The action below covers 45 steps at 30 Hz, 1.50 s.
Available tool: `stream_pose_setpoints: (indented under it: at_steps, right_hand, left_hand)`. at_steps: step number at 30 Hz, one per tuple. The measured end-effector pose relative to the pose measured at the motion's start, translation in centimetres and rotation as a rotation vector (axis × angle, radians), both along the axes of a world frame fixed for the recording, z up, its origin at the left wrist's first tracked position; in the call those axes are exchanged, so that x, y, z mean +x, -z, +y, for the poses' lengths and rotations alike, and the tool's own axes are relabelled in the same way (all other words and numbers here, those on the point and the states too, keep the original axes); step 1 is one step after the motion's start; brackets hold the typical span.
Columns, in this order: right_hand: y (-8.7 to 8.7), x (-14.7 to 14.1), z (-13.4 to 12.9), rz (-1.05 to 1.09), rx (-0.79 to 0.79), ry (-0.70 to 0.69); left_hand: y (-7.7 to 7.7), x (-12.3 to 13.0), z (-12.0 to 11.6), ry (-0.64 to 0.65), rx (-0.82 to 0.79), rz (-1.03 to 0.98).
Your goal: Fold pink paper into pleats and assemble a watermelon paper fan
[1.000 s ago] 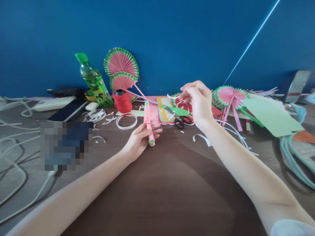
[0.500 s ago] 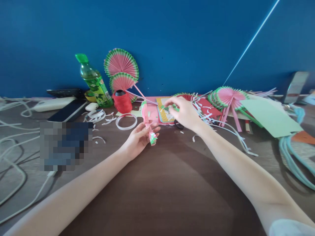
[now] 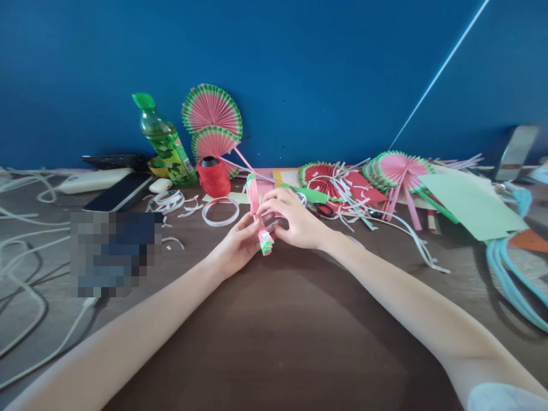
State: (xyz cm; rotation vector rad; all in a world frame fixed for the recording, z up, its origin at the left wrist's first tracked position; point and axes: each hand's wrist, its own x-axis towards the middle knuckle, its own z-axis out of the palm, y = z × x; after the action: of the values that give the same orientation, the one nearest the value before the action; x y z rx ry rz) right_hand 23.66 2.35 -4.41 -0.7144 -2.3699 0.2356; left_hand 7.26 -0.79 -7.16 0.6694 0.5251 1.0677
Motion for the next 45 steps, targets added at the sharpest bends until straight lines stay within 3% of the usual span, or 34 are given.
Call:
stream_pose_setpoints:
  at_steps: [7, 12, 26, 39, 45]
  right_hand:
    - [1.0, -0.3, 0.4, -0.002, 0.159, 0.101]
    - [1.2, -0.5, 0.1, -0.026, 0.2, 0.168]
    - [0.8, -0.7, -0.7, 0.328, -0.02, -0.046]
    - [0.7, -1.3, -1.3, 0.369, 0.033, 0.01]
    - [0.9, -0.9, -0.9, 0.36, -0.018, 0.01]
  left_hand:
    - [0.4, 0.0, 0.2, 0.054, 0.059, 0.004]
    - [0.2, 0.1, 0.0, 0.083, 0.003, -0.005]
    - [0.5, -0.1, 0.5, -0.075, -0.116, -0.108]
    - [0.0, -0.2, 0.3, -0.028, -0.081, -0.178]
    - [0.3, -0.8, 1.0, -0.078, 0.028, -0.006]
